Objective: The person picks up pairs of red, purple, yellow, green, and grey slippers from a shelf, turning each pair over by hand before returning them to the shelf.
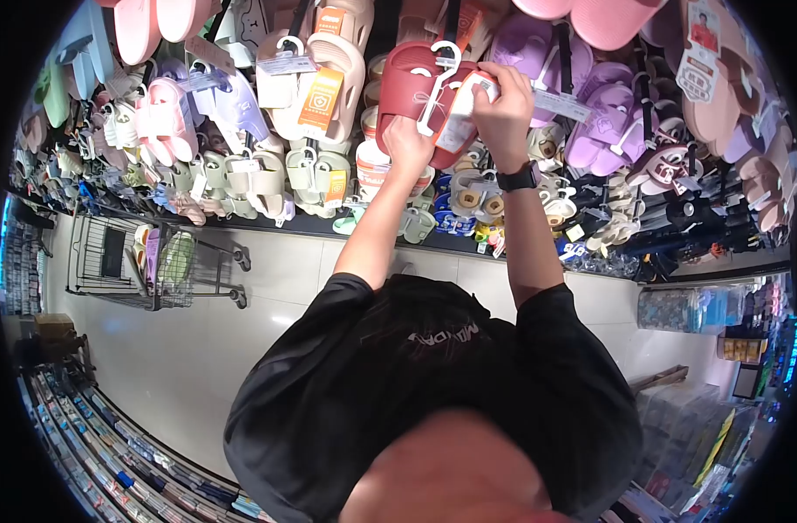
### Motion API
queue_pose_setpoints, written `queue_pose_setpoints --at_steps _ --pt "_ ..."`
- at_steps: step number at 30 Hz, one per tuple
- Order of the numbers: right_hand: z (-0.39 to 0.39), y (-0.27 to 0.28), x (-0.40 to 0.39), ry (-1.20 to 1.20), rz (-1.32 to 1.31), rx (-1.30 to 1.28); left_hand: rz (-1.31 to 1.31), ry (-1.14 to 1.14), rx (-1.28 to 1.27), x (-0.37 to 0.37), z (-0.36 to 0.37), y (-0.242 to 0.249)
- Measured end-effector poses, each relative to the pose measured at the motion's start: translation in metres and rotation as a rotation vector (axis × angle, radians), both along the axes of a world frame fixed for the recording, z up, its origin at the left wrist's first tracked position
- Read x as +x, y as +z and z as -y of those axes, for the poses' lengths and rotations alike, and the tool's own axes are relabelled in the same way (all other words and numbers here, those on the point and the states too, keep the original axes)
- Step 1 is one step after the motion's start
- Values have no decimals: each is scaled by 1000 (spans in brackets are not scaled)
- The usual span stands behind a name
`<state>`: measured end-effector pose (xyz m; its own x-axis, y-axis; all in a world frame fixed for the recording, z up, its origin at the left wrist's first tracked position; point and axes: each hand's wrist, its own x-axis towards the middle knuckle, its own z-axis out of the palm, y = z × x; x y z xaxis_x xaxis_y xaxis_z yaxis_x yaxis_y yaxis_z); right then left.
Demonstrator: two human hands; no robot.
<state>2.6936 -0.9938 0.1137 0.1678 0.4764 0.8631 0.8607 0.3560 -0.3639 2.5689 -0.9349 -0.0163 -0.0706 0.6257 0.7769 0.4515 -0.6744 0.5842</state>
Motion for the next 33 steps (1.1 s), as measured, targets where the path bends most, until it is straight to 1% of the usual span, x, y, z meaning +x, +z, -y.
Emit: queue_pose_setpoints --at_steps 1,4,5,8,9,12,13,14,15,16,17,18,19,20,21,22,23,24,25,26,27,28,29,30,31,32,33 --pt "5 0 -1 82 -96 -45 -10 14 -36 2 4 2" --pt "13 -4 -4 181 -217 -190 -102 73 -125 1 11 7" --pt "12 -6 -1 102 -14 -101 -122 84 -147 1 14 11" --pt "18 -15 1 -16 -49 -293 -161 93 -167 -3 15 11" --pt "22 -18 -1 -30 -25 -210 -213 96 -203 -4 15 11" --pt "41 -23 -23 -105 185 -15 -330 115 -285 -8 9 14" --pt "46 -33 -28 -90 212 -1 -363 117 -309 -10 8 15" --pt "52 -44 -33 -112 214 -88 -394 115 -328 -12 5 18" --pt "56 -58 -38 -111 206 -109 -383 120 -280 -14 -2 14" --pt "61 -73 -41 -112 203 -131 -424 107 -271 -14 -8 16" --pt "69 -90 -46 -75 222 -148 -460 94 -270 -16 -11 17" --pt "75 -112 -50 -59 258 -292 -494 79 -274 -19 -14 14" --pt "82 -137 -53 -46 357 -307 -615 27 -314 -23 -21 10" --pt "89 -179 -57 -53 449 -444 -570 -21 -233 -24 -18 4" --pt "97 -249 -59 27 438 -808 -525 -66 -153 -28 -13 -1" --pt "128 -309 -63 113 215 -947 -477 -109 -74 -35 -8 -8" --pt "163 -373 -65 144 107 -1129 -511 -180 -184 -51 2 -34" --pt "208 -450 -63 190 15 -1488 -574 -210 -420 -73 31 -44" --pt "260 -495 -65 205 -22 -1713 -687 -327 -562 -101 43 -83" --pt "316 -520 -68 195 -43 -1885 -791 -345 -640 -135 61 -138" --pt "368 -531 -69 167 -86 -2025 -1012 -400 -918 -179 95 -163" --pt "407 -531 -69 130 -152 -2128 -769 -500 -911 -236 124 -246" --pt "435 -524 -71 83 -225 -2195 -964 -436 -1188 -304 168 -324" --pt "462 -521 -74 25 -307 -2265 -1030 -405 -1195 -388 225 -380" --pt "474 -517 -80 -21 -363 -2295 -962 -360 -1518 -445 280 -310" --pt "481 -510 -90 -52 -403 -2303 -969 -277 -1695 -516 323 -313" --pt "482 -503 -104 -81 -438 -2318 -929 -140 -1848 -589 361 -317"
